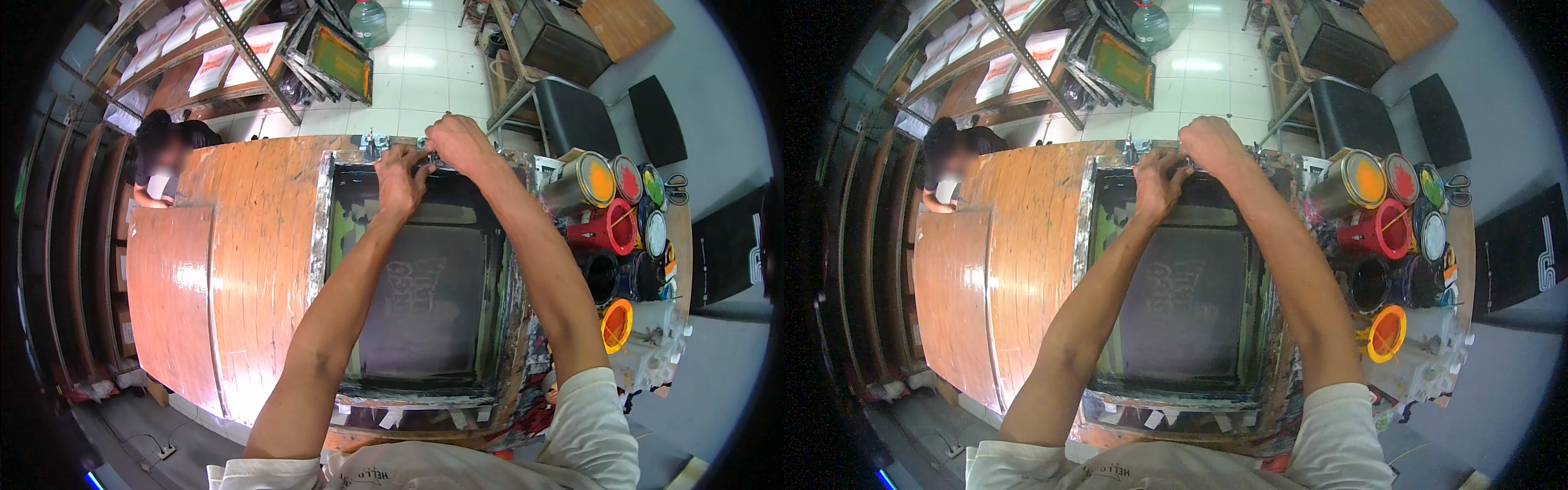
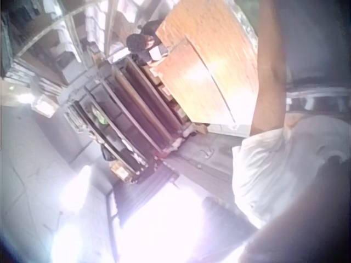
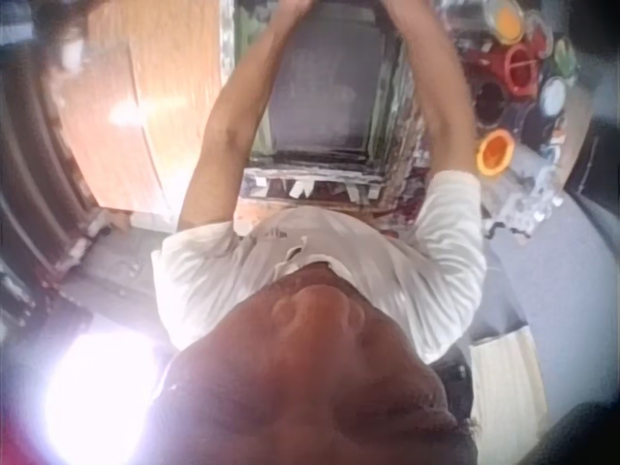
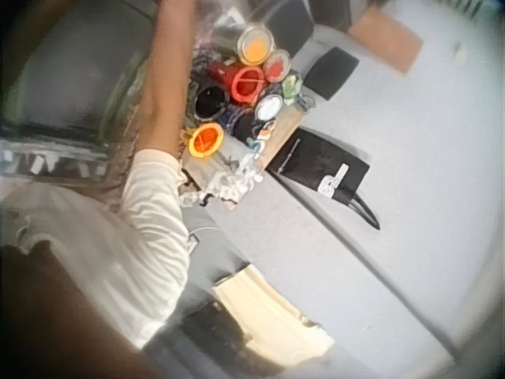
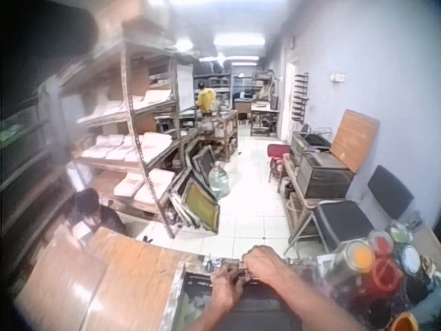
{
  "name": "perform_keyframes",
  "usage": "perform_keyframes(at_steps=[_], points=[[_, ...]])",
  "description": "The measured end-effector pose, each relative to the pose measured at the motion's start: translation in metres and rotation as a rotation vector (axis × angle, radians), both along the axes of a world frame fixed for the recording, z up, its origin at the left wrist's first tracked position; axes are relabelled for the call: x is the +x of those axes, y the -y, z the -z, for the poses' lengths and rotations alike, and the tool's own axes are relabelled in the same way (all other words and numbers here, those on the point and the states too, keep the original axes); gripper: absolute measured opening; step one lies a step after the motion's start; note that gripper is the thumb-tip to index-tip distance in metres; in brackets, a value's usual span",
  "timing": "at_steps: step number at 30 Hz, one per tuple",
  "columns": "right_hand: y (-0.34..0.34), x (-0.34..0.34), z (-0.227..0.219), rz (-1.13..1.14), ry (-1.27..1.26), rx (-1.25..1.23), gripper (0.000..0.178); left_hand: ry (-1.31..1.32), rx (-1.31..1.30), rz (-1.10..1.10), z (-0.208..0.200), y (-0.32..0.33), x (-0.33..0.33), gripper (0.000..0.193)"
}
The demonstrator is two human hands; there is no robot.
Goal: The person prepares a screen-printing frame by cleaning the mesh with a cloth and liquid, pouring ink onto the screen, and spreading it with a squeegee.
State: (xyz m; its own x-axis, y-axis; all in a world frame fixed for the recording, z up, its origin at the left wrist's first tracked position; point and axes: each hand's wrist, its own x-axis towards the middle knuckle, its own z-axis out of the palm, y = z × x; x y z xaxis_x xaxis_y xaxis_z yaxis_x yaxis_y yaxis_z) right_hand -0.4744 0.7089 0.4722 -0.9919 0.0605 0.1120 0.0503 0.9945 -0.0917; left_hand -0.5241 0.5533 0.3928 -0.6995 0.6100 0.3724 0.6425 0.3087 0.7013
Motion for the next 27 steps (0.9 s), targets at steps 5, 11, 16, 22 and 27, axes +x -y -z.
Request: perform_keyframes(at_steps=[5, 11, 16, 22, 27], points=[[0.025, -0.020, 0.015, 0.649, -0.003, -0.317, 0.023, 0.008, 0.011, 0.009, 0.003, -0.001, -0.002, 0.029], [0.006, -0.009, 0.000, 0.610, -0.180, -0.237, 0.033, -0.008, 0.010, -0.021, 0.006, -0.002, 0.001, 0.029], [0.004, 0.005, -0.021, 0.374, -0.120, -0.415, 0.030, 0.021, 0.011, -0.001, 0.002, 0.000, 0.003, 0.030], [0.015, 0.009, -0.032, 0.520, -0.091, -0.496, 0.026, 0.021, 0.007, 0.003, 0.002, -0.001, 0.004, 0.029], [0.017, -0.001, -0.011, 0.030, 0.052, 0.004, 0.017, 0.042, -0.026, -0.009, -0.002, 0.001, 0.004, 0.027]])
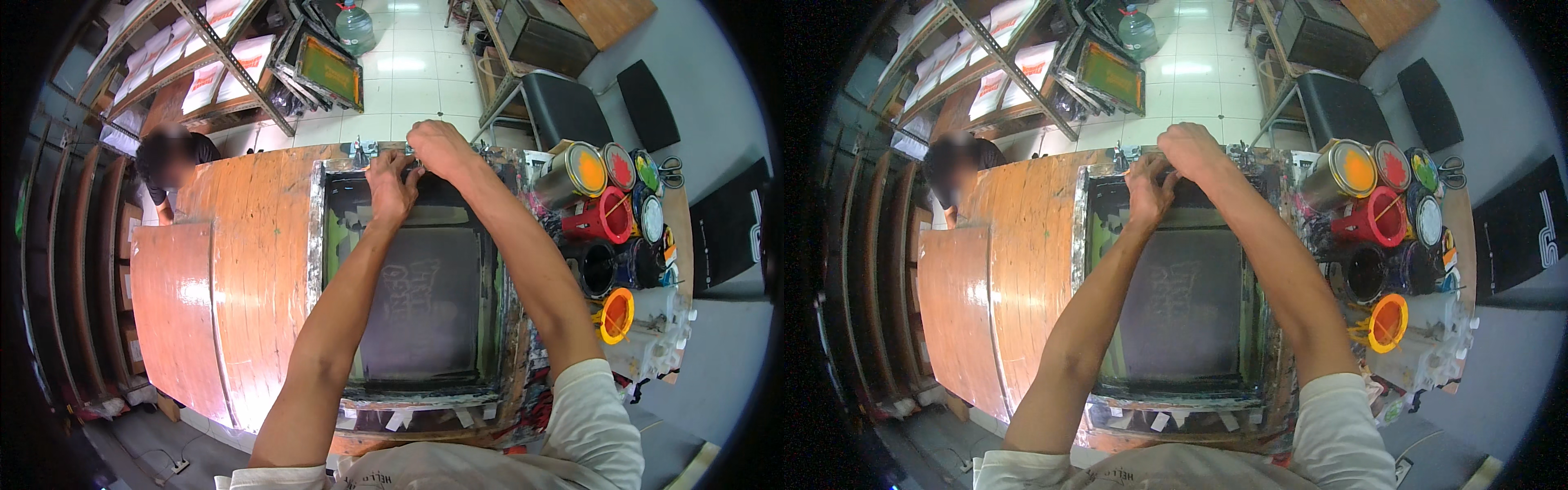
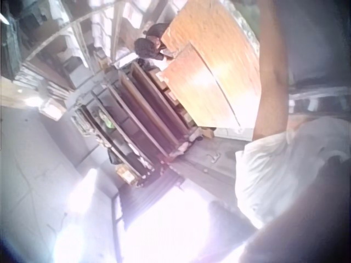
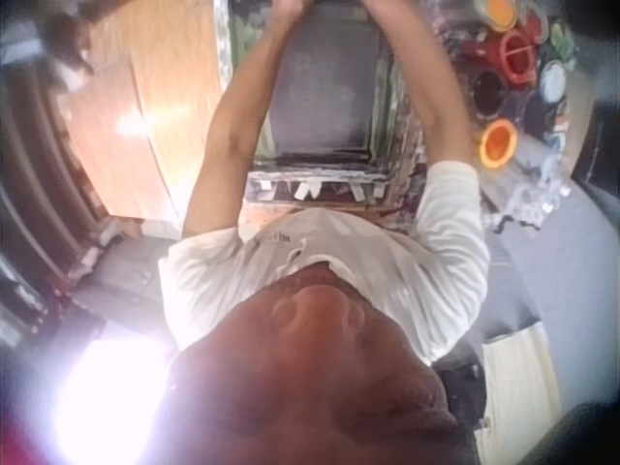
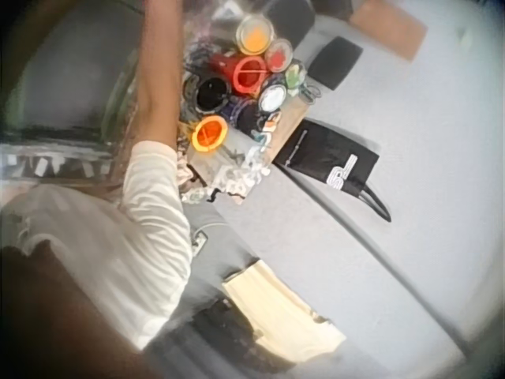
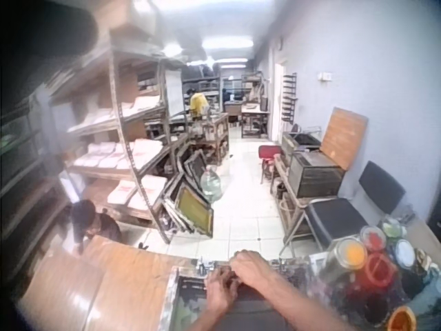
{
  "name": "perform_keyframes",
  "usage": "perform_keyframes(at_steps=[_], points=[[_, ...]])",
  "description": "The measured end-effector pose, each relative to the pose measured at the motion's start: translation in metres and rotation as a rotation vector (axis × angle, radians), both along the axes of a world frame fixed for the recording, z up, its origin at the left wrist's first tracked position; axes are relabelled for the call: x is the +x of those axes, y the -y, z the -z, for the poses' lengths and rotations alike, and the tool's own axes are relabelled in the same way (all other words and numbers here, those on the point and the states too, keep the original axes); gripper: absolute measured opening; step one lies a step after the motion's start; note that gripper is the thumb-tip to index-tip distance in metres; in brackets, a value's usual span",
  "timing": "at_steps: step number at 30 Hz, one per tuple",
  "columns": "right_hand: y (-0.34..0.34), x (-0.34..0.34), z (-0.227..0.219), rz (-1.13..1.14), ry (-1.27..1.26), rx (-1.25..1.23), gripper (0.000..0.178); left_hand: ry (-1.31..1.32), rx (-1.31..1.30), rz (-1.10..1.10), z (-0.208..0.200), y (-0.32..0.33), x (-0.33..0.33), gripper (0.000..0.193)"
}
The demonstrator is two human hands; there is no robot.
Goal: The person prepares a screen-printing frame by cleaning the mesh with a cloth and liquid, pouring ink onto the screen, and spreading it with a squeegee.
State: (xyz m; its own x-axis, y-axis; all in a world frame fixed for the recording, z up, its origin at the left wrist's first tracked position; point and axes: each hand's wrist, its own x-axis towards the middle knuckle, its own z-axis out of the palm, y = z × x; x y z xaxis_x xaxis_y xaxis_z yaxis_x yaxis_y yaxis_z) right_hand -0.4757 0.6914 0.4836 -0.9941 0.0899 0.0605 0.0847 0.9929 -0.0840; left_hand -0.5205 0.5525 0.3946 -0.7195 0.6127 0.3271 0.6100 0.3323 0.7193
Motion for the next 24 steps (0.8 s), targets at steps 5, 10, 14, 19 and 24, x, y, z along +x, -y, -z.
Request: perform_keyframes(at_steps=[5, 10, 14, 19, 24], points=[[-0.005, -0.012, 0.003, 0.020, 0.011, 0.006, 0.011, -0.032, -0.001, 0.027, -0.003, -0.001, 0.001, 0.025], [-0.004, -0.005, 0.007, 0.208, -0.073, -0.171, 0.008, -0.053, -0.019, 0.009, 0.002, -0.001, 0.003, 0.027], [-0.011, -0.020, 0.018, 0.780, -0.099, -0.733, 0.009, -0.097, -0.027, 0.011, -0.001, -0.004, 0.004, 0.027], [-0.019, -0.003, -0.002, 0.731, -0.083, -0.452, 0.020, -0.132, -0.018, 0.004, 0.003, 0.001, -0.002, 0.027], [-0.081, 0.058, -0.023, 0.030, -0.018, 0.059, 0.021, -0.093, -0.045, 0.032, 0.003, -0.005, 0.003, 0.027]])
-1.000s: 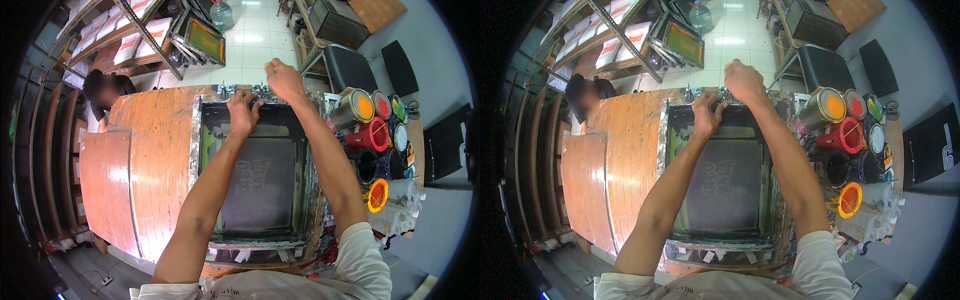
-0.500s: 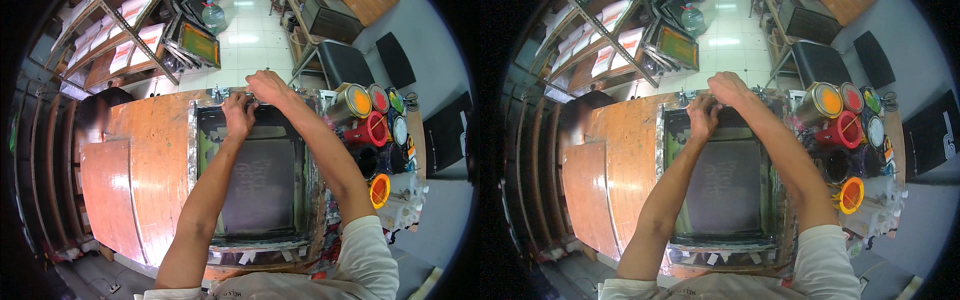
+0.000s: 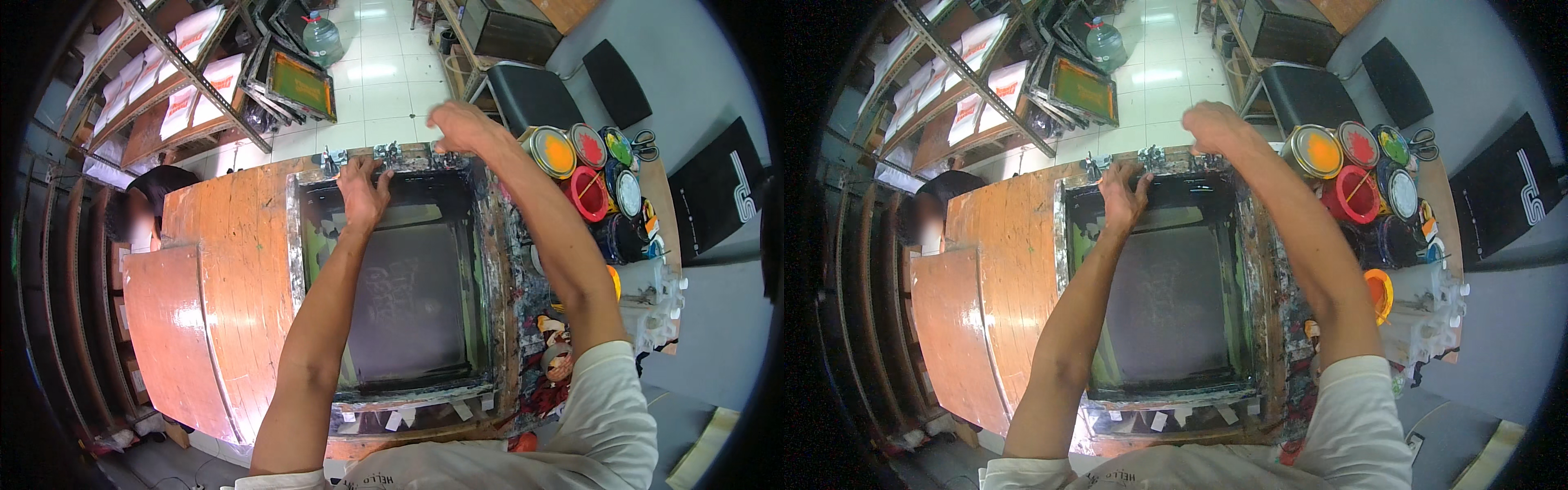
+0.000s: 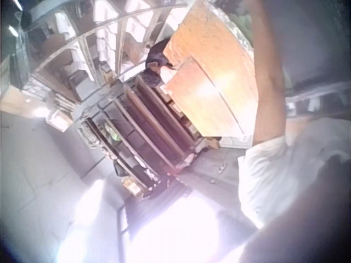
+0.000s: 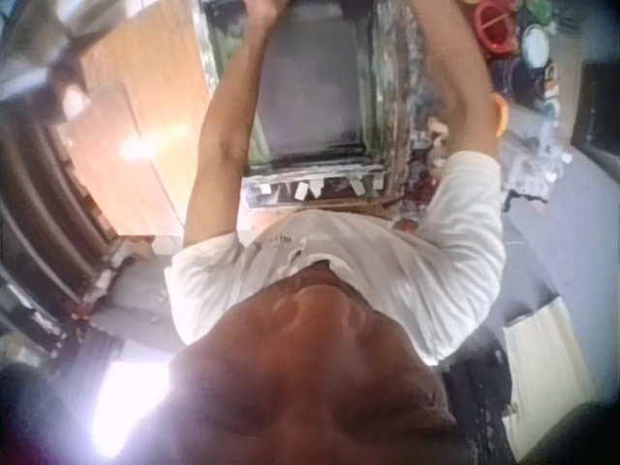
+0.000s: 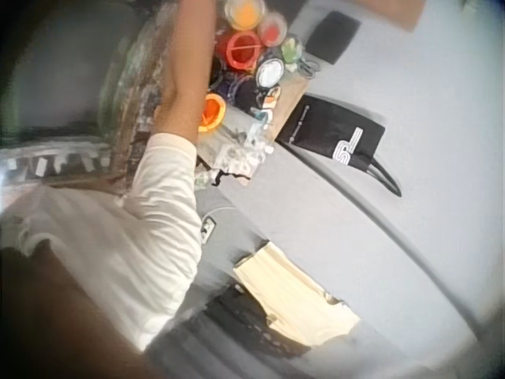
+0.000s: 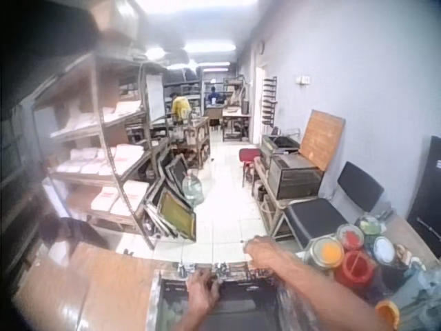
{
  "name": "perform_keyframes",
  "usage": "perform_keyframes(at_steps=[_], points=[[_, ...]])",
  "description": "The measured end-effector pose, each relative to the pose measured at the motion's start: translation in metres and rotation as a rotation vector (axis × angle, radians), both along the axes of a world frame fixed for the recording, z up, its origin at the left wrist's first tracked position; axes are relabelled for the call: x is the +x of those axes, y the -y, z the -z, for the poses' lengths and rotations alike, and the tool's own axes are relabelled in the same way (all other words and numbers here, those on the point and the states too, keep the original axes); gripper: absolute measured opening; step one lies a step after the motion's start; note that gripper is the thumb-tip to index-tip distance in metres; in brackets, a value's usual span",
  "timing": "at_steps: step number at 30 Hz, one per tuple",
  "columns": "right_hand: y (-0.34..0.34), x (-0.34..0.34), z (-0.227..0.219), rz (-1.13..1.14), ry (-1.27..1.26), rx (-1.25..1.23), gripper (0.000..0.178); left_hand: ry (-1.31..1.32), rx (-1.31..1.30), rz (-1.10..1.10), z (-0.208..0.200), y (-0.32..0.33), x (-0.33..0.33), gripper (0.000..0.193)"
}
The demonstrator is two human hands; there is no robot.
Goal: The person prepares a screen-printing frame by cleaning the mesh with a cloth and liquid, pouring ink onto the screen, and spreading it with a squeegee.
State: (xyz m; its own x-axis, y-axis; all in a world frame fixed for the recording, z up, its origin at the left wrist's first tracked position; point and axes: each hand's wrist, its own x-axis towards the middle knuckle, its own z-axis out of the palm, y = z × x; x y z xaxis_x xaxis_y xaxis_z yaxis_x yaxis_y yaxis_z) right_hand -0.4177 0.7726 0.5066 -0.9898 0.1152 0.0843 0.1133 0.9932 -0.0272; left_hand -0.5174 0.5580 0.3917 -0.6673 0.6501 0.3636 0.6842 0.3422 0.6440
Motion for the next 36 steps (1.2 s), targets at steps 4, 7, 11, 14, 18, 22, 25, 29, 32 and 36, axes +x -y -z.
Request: perform_keyframes(at_steps=[4, 7, 11, 14, 18, 22, 25, 29, 32, 36], points=[[0.010, 0.012, -0.002, 0.033, 0.241, 0.075, 0.016, -0.026, -0.018, -0.024, 0.001, 0.005, -0.005, 0.028], [0.007, 0.013, 0.008, 0.057, 0.145, 0.049, 0.017, -0.003, -0.025, -0.002, -0.002, 0.004, -0.003, 0.028], [0.008, 0.010, 0.006, 0.083, 0.100, -0.063, 0.018, -0.010, -0.016, -0.012, -0.003, 0.003, -0.002, 0.027], [0.017, 0.005, 0.009, 0.286, 0.027, -0.178, 0.013, -0.007, -0.032, -0.019, -0.003, 0.006, 0.000, 0.028], [0.008, -0.004, 0.039, 0.713, -0.085, -0.437, 0.019, 0.033, -0.058, 0.039, -0.011, 0.006, -0.003, 0.033], [-0.011, 0.004, 0.053, 1.088, -0.240, -1.124, 0.029, 0.113, -0.142, 0.155, -0.032, 0.026, -0.004, 0.044], [-0.005, 0.019, 0.048, 0.759, -0.257, -0.726, 0.020, 0.403, 0.115, 0.185, -0.073, 0.078, 0.033, 0.056], [-0.003, 0.042, 0.036, 0.004, -0.086, -0.117, 0.012, 0.166, -0.149, 0.109, -0.103, 0.207, 0.104, 0.056], [-0.001, 0.044, 0.040, -0.002, -0.033, -0.056, 0.013, 0.140, -0.232, 0.019, -0.094, 0.297, 0.178, 0.063], [0.013, 0.031, 0.055, 0.204, -0.040, 0.023, 0.017, 0.093, -0.401, -0.272, -0.081, 0.370, 0.261, 0.078]])
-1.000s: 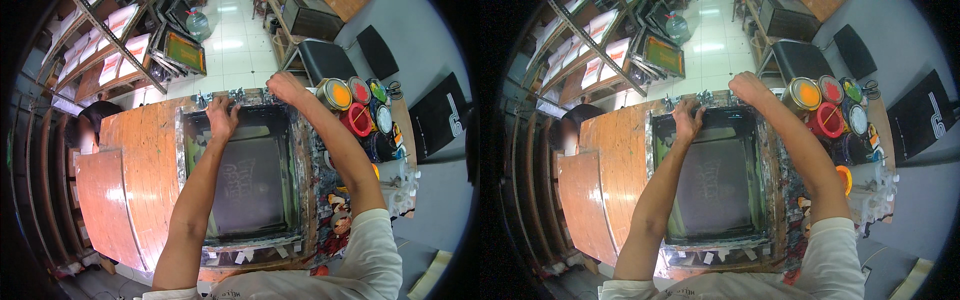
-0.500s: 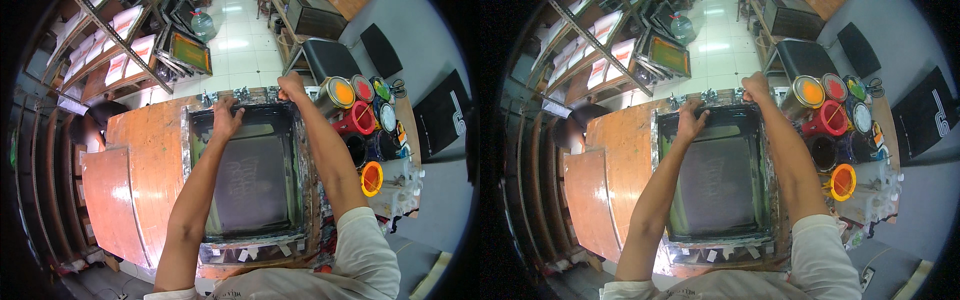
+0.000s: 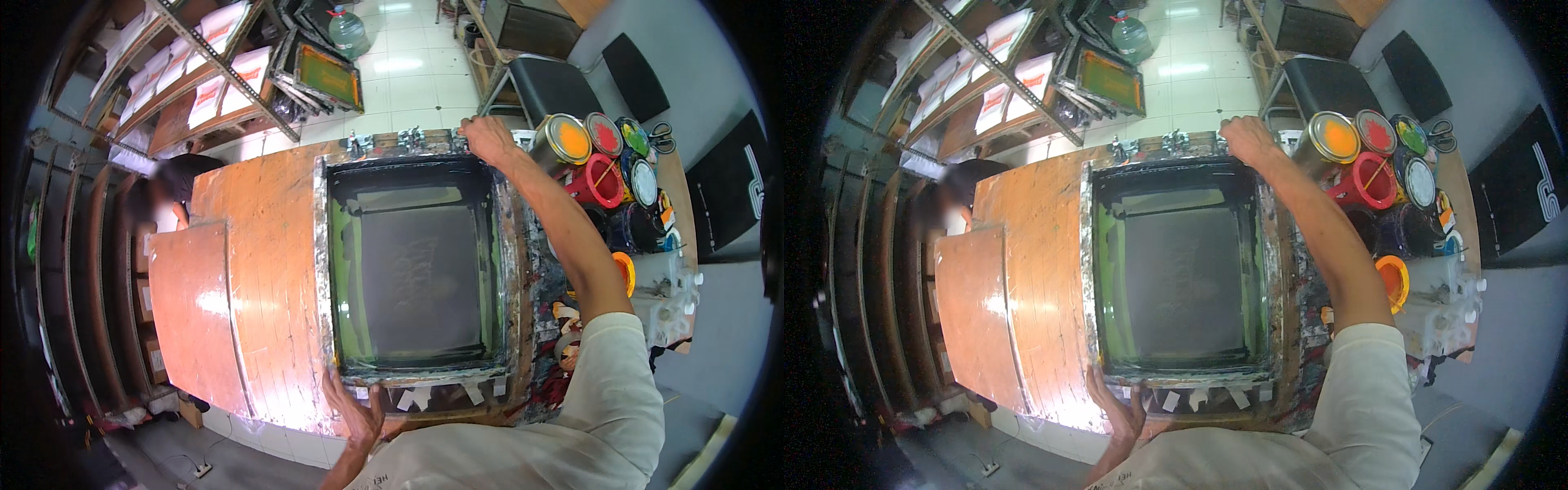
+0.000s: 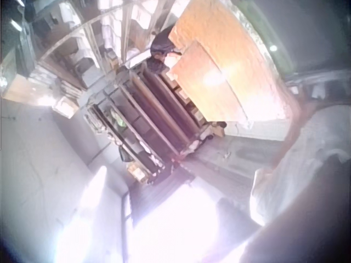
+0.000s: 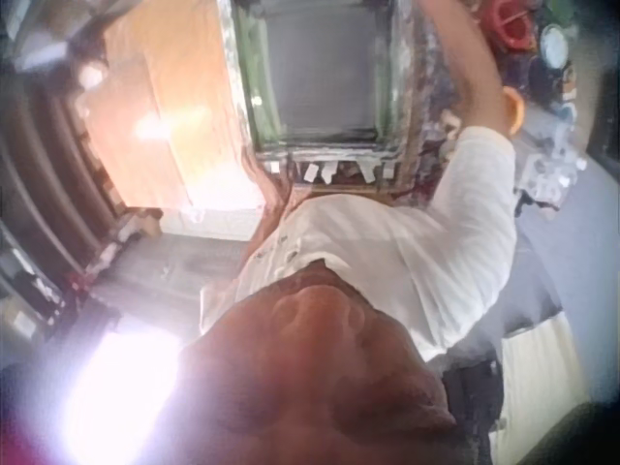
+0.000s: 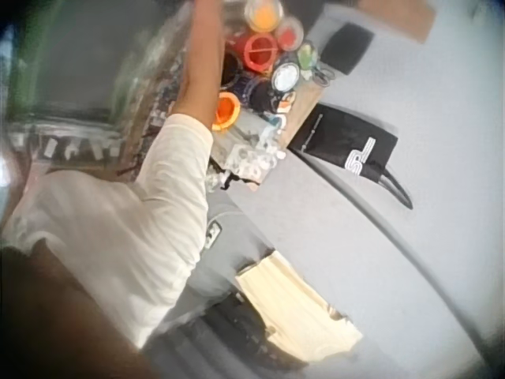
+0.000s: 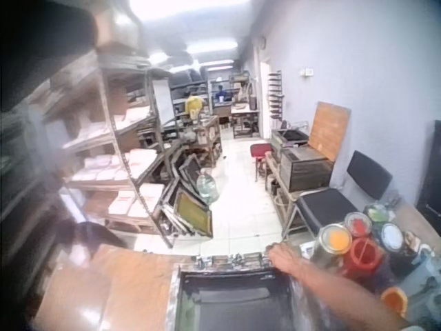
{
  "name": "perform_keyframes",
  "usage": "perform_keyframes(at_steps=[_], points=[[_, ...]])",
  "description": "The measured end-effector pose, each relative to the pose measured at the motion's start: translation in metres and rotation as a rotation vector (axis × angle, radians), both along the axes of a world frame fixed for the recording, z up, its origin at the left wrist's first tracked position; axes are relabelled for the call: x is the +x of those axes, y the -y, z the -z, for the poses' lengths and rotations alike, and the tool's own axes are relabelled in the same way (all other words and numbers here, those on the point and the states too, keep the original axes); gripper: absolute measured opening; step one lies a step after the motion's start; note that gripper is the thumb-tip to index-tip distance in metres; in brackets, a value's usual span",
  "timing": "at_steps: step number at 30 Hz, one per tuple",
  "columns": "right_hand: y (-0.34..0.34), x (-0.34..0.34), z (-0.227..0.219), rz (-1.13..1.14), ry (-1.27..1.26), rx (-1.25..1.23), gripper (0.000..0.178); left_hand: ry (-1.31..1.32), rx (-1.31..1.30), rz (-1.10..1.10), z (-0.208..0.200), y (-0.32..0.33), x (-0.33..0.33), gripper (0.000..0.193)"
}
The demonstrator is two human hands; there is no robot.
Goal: The person prepares a screen-printing frame by cleaning the mesh with a cloth and liquid, pouring ink onto the screen, and spreading it with a squeegee.
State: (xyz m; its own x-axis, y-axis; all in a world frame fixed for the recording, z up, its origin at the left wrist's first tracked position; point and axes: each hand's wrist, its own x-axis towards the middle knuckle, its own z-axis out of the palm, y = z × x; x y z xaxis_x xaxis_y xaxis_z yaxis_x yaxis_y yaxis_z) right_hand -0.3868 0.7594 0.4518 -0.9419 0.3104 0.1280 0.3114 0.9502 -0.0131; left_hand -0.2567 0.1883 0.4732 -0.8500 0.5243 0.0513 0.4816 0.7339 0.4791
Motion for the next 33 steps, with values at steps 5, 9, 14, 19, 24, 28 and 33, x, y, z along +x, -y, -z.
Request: perform_keyframes(at_steps=[5, 9, 14, 19, 24, 28, 33], points=[[0.024, -0.020, 0.002, 0.278, -0.033, 0.001, 0.021, 0.632, 0.498, -0.656, 0.034, 0.019, 0.046, 0.080], [0.036, -0.012, -0.004, 0.414, -0.088, -0.128, 0.022, 0.897, 0.606, -0.686, 0.058, 0.023, 0.031, 0.068], [0.085, 0.018, -0.011, 0.381, -0.305, 0.025, 0.030, 0.885, 0.749, -0.742, 0.063, 0.012, 0.021, 0.052], [0.169, 0.096, 0.008, 0.265, -0.558, -0.207, 0.042, 0.977, 0.725, -0.785, 0.056, 0.015, 0.015, 0.049], [0.223, 0.142, 0.024, 0.275, -0.422, -0.557, 0.037, 0.934, 0.842, -0.763, 0.076, 0.013, 0.020, 0.045], [0.216, 0.098, 0.006, 0.151, -0.450, -0.597, 0.034, 0.969, 0.804, -0.708, 0.071, 0.018, 0.010, 0.052], [0.180, -0.026, -0.013, -0.202, -0.497, -0.402, 0.033, 0.948, 0.790, -0.694, 0.063, 0.018, 0.010, 0.053]])
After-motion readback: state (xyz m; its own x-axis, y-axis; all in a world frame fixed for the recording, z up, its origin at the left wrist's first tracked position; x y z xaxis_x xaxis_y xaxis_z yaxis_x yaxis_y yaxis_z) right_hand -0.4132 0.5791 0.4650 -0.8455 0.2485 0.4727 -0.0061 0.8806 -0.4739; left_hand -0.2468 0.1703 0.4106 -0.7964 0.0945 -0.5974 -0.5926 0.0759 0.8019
